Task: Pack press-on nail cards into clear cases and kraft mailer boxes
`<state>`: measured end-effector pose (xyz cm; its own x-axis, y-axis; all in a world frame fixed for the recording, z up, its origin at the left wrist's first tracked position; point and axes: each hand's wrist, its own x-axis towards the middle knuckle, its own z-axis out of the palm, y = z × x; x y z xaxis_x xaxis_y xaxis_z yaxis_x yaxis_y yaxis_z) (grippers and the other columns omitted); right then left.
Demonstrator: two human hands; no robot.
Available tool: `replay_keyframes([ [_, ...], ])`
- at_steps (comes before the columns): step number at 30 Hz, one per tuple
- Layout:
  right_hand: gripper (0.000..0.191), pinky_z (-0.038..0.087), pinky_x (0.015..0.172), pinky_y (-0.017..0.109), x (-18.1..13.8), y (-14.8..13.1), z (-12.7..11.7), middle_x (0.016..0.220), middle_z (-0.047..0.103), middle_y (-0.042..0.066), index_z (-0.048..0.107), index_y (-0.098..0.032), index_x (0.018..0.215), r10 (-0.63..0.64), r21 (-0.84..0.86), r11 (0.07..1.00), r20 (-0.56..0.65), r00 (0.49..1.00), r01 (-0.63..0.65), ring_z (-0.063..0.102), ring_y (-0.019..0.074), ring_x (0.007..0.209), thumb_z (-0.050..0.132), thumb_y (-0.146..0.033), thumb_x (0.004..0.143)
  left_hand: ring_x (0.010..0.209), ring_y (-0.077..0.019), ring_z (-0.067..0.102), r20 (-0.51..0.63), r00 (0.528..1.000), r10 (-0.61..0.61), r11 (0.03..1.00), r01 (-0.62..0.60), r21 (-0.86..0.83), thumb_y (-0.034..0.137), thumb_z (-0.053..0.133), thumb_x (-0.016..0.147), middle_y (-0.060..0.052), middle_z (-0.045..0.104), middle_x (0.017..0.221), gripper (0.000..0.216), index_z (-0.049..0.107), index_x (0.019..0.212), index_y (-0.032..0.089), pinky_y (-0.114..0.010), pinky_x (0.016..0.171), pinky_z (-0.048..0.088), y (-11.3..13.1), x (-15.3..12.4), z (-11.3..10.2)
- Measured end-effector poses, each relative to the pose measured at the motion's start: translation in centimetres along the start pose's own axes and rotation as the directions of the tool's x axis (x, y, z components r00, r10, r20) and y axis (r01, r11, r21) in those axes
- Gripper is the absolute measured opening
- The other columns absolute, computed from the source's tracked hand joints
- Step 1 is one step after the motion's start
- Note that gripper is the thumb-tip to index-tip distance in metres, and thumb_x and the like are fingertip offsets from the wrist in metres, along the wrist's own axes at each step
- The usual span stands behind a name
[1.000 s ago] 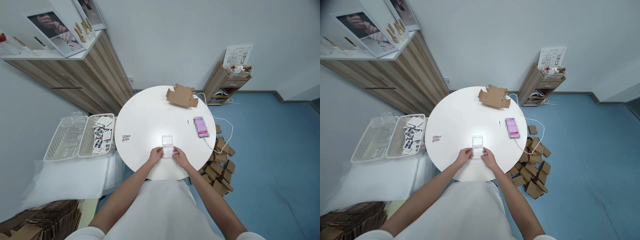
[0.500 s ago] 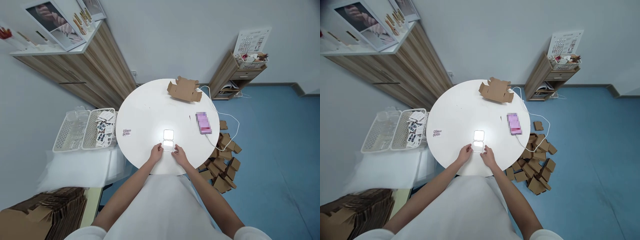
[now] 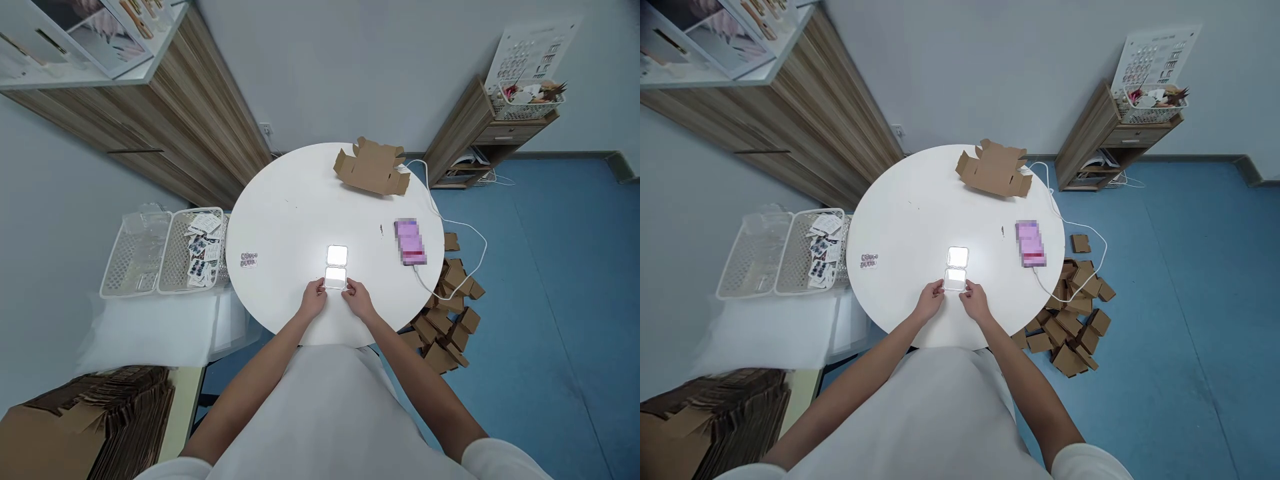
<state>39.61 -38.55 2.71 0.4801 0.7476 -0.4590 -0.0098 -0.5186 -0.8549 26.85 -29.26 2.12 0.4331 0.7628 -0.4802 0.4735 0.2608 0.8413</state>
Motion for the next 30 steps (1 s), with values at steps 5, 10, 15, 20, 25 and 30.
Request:
replay_keyframes([
  [5,0.045,0.045,0.067,0.028,0.4,0.6,0.3,0.088,0.052,0.002,0.054,-0.021,0.109,0.050,0.000,0.999,-0.057,0.997,-0.050,0.053,0.0106,0.065,0.051,-0.026,0.064,0.091,-0.0159,0.053,0.037,0.999,-0.008,0.998,0.006,0.060,0.007,0.049,0.067,-0.009,0.051,0.108,0.044,0.053,0.110,0.017,-0.031,0.083,0.042,-0.1,0.2,0.0],
  [10,0.053,0.046,0.070,0.029,0.0,1.3,0.5,0.096,0.052,0.004,0.048,-0.019,0.116,0.087,0.085,0.993,-0.097,0.992,-0.079,0.053,0.0108,0.069,0.055,-0.029,0.065,0.093,-0.0154,0.052,0.039,0.999,0.003,0.997,-0.006,0.076,0.009,0.050,0.069,-0.009,0.050,0.110,0.046,0.049,0.114,0.019,-0.030,0.081,0.044,-0.5,0.1,-0.8],
  [15,0.045,0.046,0.068,0.030,-1.4,0.6,1.0,0.093,0.052,0.005,0.049,-0.019,0.112,0.018,0.109,0.994,-0.333,0.943,0.019,0.049,0.0107,0.068,0.054,-0.035,0.070,0.092,-0.0143,0.052,-0.006,0.997,0.082,0.991,-0.081,0.110,0.013,0.049,0.072,-0.008,0.050,0.109,0.044,0.047,0.116,0.018,-0.029,0.077,0.046,-1.5,0.4,-5.0],
  [20,0.037,0.045,0.066,0.030,-0.7,-2.7,5.2,0.086,0.054,0.003,0.051,-0.020,0.107,-0.098,-0.011,0.995,-0.131,0.987,0.097,0.048,0.0112,0.065,0.053,-0.034,0.073,0.083,-0.0149,0.053,-0.195,0.961,0.196,0.931,-0.119,0.346,0.020,0.052,0.072,-0.009,0.049,0.102,0.044,0.045,0.115,0.016,-0.029,0.070,0.048,-2.0,2.3,-14.8],
  [25,0.042,0.043,0.077,0.035,3.5,-6.9,13.5,0.100,0.052,0.005,0.047,-0.023,0.114,-0.196,-0.306,0.926,0.119,0.973,0.223,0.050,0.0159,0.082,0.054,-0.029,0.072,0.077,-0.0166,0.053,-0.032,0.980,0.196,0.747,-0.128,0.653,0.023,0.056,0.070,-0.008,0.050,0.101,0.060,0.034,0.125,0.017,-0.033,0.076,0.044,-1.1,6.1,-23.9],
  [30,0.059,0.037,0.088,0.038,8.5,-10.4,20.7,0.115,0.040,0.007,0.036,-0.025,0.124,-0.216,-0.531,0.802,0.170,0.961,0.274,0.036,0.0231,0.108,0.059,-0.029,0.069,0.094,-0.0243,0.051,0.158,0.979,0.130,0.568,-0.204,0.797,0.023,0.061,0.067,-0.010,0.049,0.106,0.072,0.026,0.129,0.019,-0.030,0.074,0.041,0.2,9.9,-26.5],
])
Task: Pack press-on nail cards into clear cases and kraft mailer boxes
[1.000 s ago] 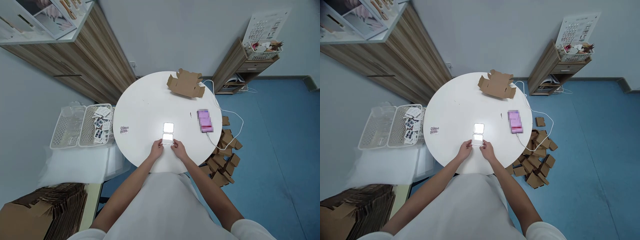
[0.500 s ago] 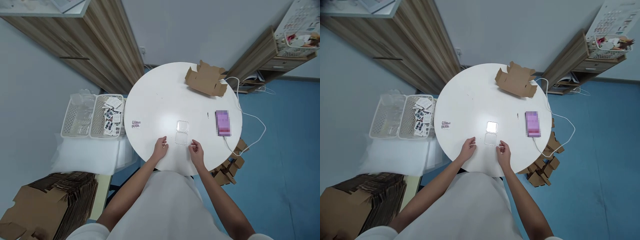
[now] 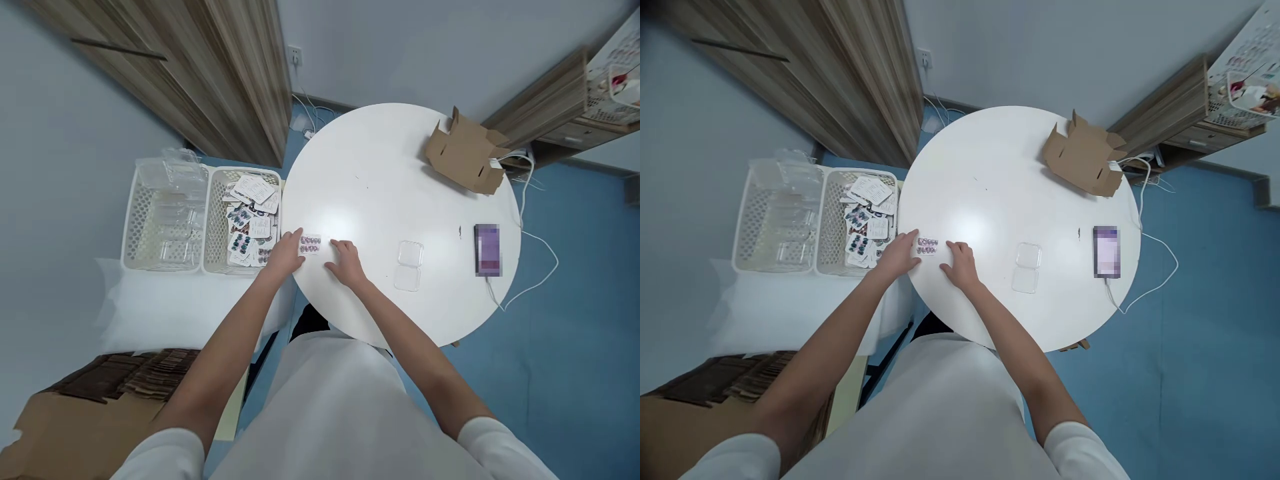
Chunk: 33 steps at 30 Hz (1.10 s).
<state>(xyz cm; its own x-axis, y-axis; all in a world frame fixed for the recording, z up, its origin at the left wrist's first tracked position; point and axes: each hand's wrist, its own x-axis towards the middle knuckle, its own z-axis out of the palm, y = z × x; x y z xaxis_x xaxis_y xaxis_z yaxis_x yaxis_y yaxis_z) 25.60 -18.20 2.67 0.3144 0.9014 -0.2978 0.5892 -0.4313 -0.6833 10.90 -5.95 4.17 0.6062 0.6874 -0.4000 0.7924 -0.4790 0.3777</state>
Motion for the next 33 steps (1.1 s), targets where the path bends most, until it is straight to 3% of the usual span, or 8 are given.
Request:
replay_keyframes([
  [3,0.071,0.036,0.085,0.039,2.6,-1.5,1.6,0.114,0.038,0.007,0.029,-0.027,0.127,0.041,-0.117,0.992,0.027,0.999,-0.037,0.036,0.0239,0.105,0.064,-0.027,0.066,0.090,-0.0228,0.053,0.107,0.994,0.016,0.997,-0.023,0.069,0.017,0.060,0.067,-0.010,0.049,0.104,0.071,0.025,0.128,0.019,-0.028,0.069,0.040,0.2,1.4,-0.1],
  [6,0.069,0.036,0.082,0.038,3.8,-2.2,2.6,0.112,0.038,0.006,0.033,-0.029,0.124,0.095,-0.211,0.974,0.036,0.995,-0.085,0.038,0.0232,0.100,0.066,-0.022,0.063,0.088,-0.0218,0.053,0.132,0.991,0.024,0.996,-0.036,0.087,0.012,0.059,0.066,-0.009,0.049,0.101,0.064,0.030,0.123,0.019,-0.026,0.067,0.039,0.1,1.9,0.2],
  [16,0.058,0.034,0.074,0.034,4.2,-2.7,3.2,0.107,0.045,0.005,0.040,-0.026,0.109,0.154,-0.214,0.965,-0.011,0.988,-0.152,0.040,0.0227,0.096,0.067,-0.016,0.059,0.091,-0.0201,0.050,0.004,0.996,0.089,0.995,-0.089,-0.036,0.005,0.059,0.063,-0.008,0.042,0.103,0.056,0.039,0.113,0.018,-0.028,0.074,0.040,-0.6,1.4,1.5],
  [27,0.051,0.025,0.087,0.038,0.9,-1.5,3.0,0.104,0.053,0.004,0.037,-0.024,0.118,0.014,-0.023,1.000,-0.114,0.993,-0.017,0.047,0.0193,0.096,0.052,-0.013,0.071,0.102,-0.0229,0.047,-0.123,0.977,0.175,0.964,-0.195,-0.179,0.007,0.052,0.069,-0.010,0.044,0.108,0.071,0.021,0.132,0.018,-0.034,0.085,0.041,-0.4,-0.9,3.1],
  [33,0.061,0.027,0.090,0.039,-3.7,1.5,0.2,0.110,0.049,0.007,0.026,-0.024,0.129,-0.076,0.015,0.997,-0.112,0.991,0.079,0.047,0.0195,0.100,0.050,-0.016,0.074,0.101,-0.0192,0.049,-0.180,0.954,0.239,0.920,-0.281,-0.271,0.009,0.048,0.073,-0.007,0.042,0.112,0.071,0.015,0.135,0.024,-0.034,0.085,0.043,3.2,-3.3,5.6],
])
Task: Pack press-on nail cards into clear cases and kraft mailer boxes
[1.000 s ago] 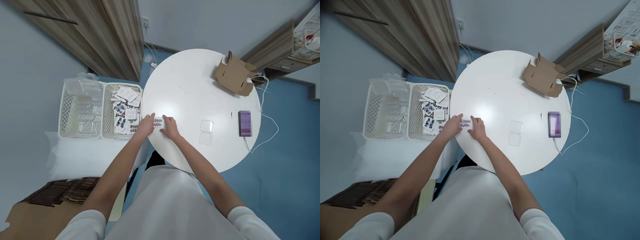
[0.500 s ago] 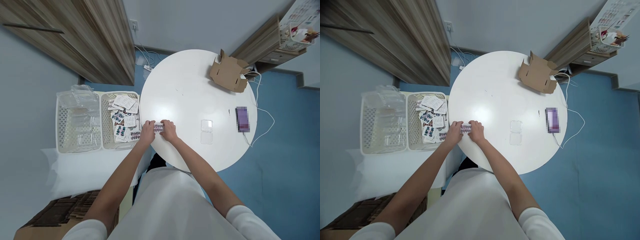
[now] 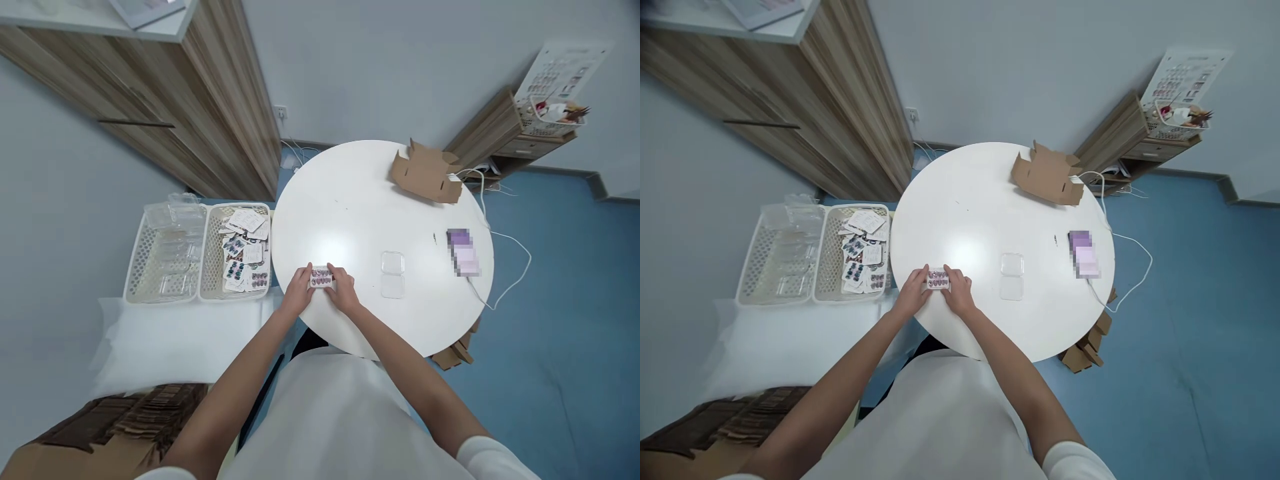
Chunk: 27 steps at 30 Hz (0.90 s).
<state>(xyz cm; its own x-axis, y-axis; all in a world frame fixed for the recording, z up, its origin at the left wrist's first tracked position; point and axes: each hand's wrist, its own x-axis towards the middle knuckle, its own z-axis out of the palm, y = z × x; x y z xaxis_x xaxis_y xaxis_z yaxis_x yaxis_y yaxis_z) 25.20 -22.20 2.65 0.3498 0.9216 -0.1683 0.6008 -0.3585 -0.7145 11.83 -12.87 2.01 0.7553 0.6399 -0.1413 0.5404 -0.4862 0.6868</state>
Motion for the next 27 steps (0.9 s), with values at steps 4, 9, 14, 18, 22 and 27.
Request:
replay_keyframes([
  [4,0.060,0.028,0.090,0.039,-3.7,3.0,-3.9,0.113,0.050,0.008,0.024,-0.023,0.131,-0.053,-0.076,0.996,-0.065,0.996,0.048,0.045,0.0204,0.105,0.046,-0.015,0.077,0.097,-0.0185,0.050,0.031,0.996,0.082,0.996,-0.081,-0.033,0.011,0.050,0.074,-0.007,0.043,0.111,0.071,0.016,0.134,0.026,-0.035,0.085,0.043,4.2,0.2,3.0],
  [9,0.059,0.030,0.088,0.041,-7.5,8.4,-8.5,0.109,0.052,0.009,0.023,-0.022,0.132,-0.034,-0.124,0.992,-0.119,0.992,0.019,0.048,0.0217,0.101,0.048,-0.020,0.078,0.097,-0.0201,0.049,0.116,0.978,0.171,0.985,-0.169,-0.029,0.014,0.052,0.073,-0.008,0.044,0.110,0.068,0.021,0.132,0.024,-0.036,0.082,0.044,9.6,1.5,7.3],
  [14,0.062,0.034,0.086,0.042,-9.1,13.6,-11.6,0.112,0.048,0.009,0.032,-0.024,0.126,0.032,-0.136,0.989,-0.124,0.992,-0.049,0.045,0.0251,0.104,0.059,-0.028,0.070,0.098,-0.0230,0.047,0.189,0.966,0.177,0.982,-0.187,0.037,0.020,0.060,0.067,-0.008,0.045,0.106,0.063,0.034,0.124,0.025,-0.036,0.080,0.043,13.5,3.3,10.8],
  [18,0.063,0.033,0.087,0.041,-8.2,16.0,-12.6,0.117,0.043,0.007,0.038,-0.027,0.122,0.093,-0.132,0.986,-0.085,0.992,-0.104,0.039,0.0259,0.108,0.063,-0.031,0.065,0.097,-0.0240,0.045,0.220,0.972,0.084,0.985,-0.115,0.131,0.020,0.064,0.062,-0.007,0.044,0.104,0.059,0.042,0.116,0.024,-0.035,0.078,0.042,14.8,4.7,12.3],
  [22,0.061,0.033,0.085,0.040,-7.1,16.8,-12.9,0.115,0.043,0.006,0.039,-0.027,0.121,0.105,-0.120,0.987,-0.019,0.994,-0.106,0.039,0.0247,0.107,0.064,-0.033,0.065,0.096,-0.0240,0.045,0.215,0.976,0.045,0.981,-0.084,0.174,0.021,0.063,0.063,-0.007,0.043,0.102,0.060,0.041,0.118,0.023,-0.035,0.077,0.042,14.8,5.4,13.0],
  [27,0.062,0.034,0.083,0.038,-6.7,17.1,-12.9,0.113,0.045,0.006,0.040,-0.027,0.120,0.102,-0.129,0.986,-0.013,0.995,-0.103,0.039,0.0242,0.105,0.065,-0.034,0.064,0.096,-0.0229,0.045,0.212,0.976,0.056,0.986,-0.088,0.142,0.020,0.061,0.064,-0.007,0.041,0.105,0.063,0.037,0.122,0.024,-0.035,0.078,0.043,14.2,5.4,13.4],
])
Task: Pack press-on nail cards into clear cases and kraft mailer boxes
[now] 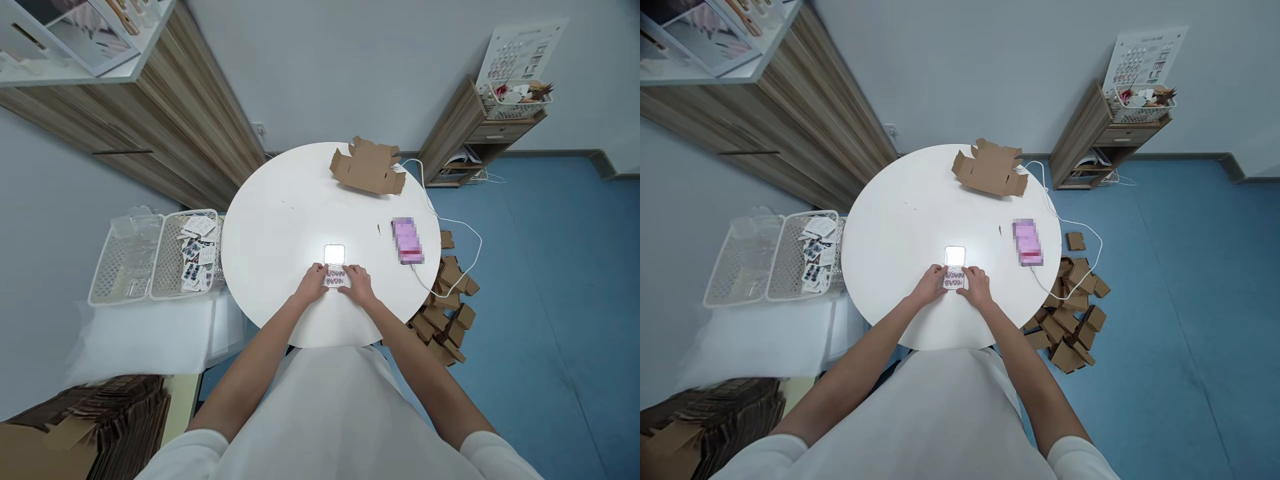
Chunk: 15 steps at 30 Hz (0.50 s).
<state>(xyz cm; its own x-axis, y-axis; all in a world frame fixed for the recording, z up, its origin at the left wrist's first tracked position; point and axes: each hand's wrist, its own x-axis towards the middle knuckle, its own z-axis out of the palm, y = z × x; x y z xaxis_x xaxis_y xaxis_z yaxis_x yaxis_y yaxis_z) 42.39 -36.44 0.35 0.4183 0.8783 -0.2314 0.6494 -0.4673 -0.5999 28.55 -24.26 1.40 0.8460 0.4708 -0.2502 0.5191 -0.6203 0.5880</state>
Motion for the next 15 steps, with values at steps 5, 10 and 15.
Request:
replay_keyframes([
  [5,0.062,0.034,0.080,0.039,0.3,0.1,0.2,0.110,0.046,0.006,0.043,-0.028,0.118,-0.015,-0.026,1.000,-0.014,1.000,0.015,0.040,0.0251,0.102,0.068,-0.037,0.061,0.099,-0.0217,0.045,0.001,1.000,-0.012,0.998,0.013,-0.063,0.015,0.059,0.064,-0.007,0.040,0.110,0.068,0.031,0.126,0.024,-0.034,0.080,0.044,-0.2,-0.1,0.3],
  [10,0.067,0.033,0.083,0.043,0.0,0.0,0.2,0.112,0.045,0.007,0.042,-0.030,0.120,-0.037,-0.010,0.999,-0.024,0.999,0.037,0.040,0.0268,0.104,0.069,-0.040,0.060,0.103,-0.0220,0.045,-0.050,0.995,-0.084,0.983,0.074,-0.170,0.014,0.057,0.064,-0.009,0.040,0.113,0.070,0.030,0.128,0.022,-0.034,0.084,0.043,0.2,-0.6,0.4],
  [15,0.063,0.039,0.084,0.039,-1.1,0.3,0.1,0.112,0.048,0.007,0.035,-0.026,0.125,0.047,0.185,0.982,-0.017,0.999,-0.043,0.047,0.0218,0.101,0.060,-0.031,0.068,0.087,-0.0160,0.054,-0.113,0.923,-0.368,0.886,0.311,-0.343,0.021,0.053,0.070,-0.010,0.046,0.111,0.058,0.036,0.125,0.017,-0.032,0.081,0.044,0.6,-1.8,1.0],
])
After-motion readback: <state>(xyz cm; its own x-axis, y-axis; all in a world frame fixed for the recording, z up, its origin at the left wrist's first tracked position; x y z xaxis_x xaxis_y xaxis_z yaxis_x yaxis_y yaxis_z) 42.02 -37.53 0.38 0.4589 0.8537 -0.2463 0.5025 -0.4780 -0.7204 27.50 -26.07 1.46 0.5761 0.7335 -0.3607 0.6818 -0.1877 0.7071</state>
